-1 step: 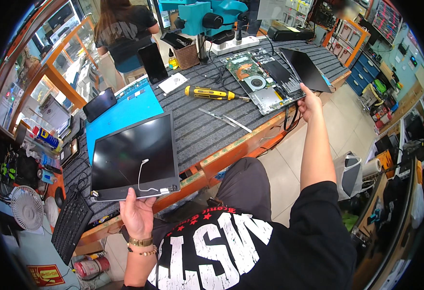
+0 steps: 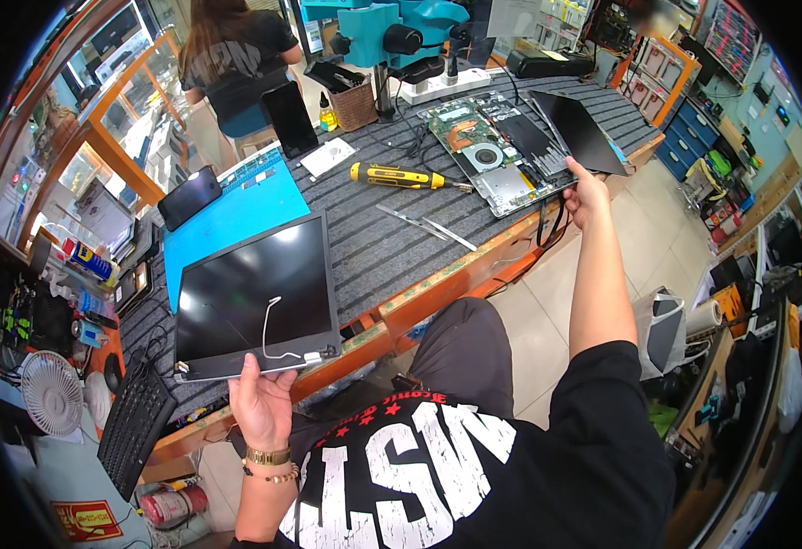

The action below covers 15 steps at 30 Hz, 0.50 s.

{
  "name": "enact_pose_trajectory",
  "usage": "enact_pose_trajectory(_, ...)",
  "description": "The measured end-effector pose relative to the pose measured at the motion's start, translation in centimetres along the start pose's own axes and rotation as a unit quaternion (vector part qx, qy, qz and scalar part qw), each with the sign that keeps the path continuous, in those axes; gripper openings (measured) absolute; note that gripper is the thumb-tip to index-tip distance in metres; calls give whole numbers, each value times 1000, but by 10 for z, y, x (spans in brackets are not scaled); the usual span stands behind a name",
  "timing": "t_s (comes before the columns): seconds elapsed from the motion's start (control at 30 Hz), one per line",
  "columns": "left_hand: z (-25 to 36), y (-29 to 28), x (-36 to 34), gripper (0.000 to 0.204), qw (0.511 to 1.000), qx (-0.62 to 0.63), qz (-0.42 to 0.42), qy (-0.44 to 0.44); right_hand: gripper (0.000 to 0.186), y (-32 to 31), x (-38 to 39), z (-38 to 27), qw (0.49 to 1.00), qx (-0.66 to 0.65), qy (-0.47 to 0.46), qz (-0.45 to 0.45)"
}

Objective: The person holds a laptop screen and then places the main laptop chassis onto their lap, connecting internal components with a small tool and by hand.

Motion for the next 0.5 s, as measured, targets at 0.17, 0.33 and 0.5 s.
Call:
enact_pose_trajectory(0.17,-8,2,0,19,999,-9,39,-8,20,29,10,3,998,-7,-45,33)
enact_pose_trajectory(0.33,-12,7,-4,22,999,-17,33,-18,20,36,1,8,979,-171,-104,32)
enact_pose_trajectory(0.5,-2,0,4,35,996,-35,8,-80,18,44,14,1,945,-251,-196,80)
Point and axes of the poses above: each hand's wrist, its own x-axis away from the middle knuckle, its own y-axis out of the palm, z = x × y, the point moved 2 cm from there along -x, towards the middle knuckle, and after that the axes turned 1 degree about -y, right-handed, at the moved point
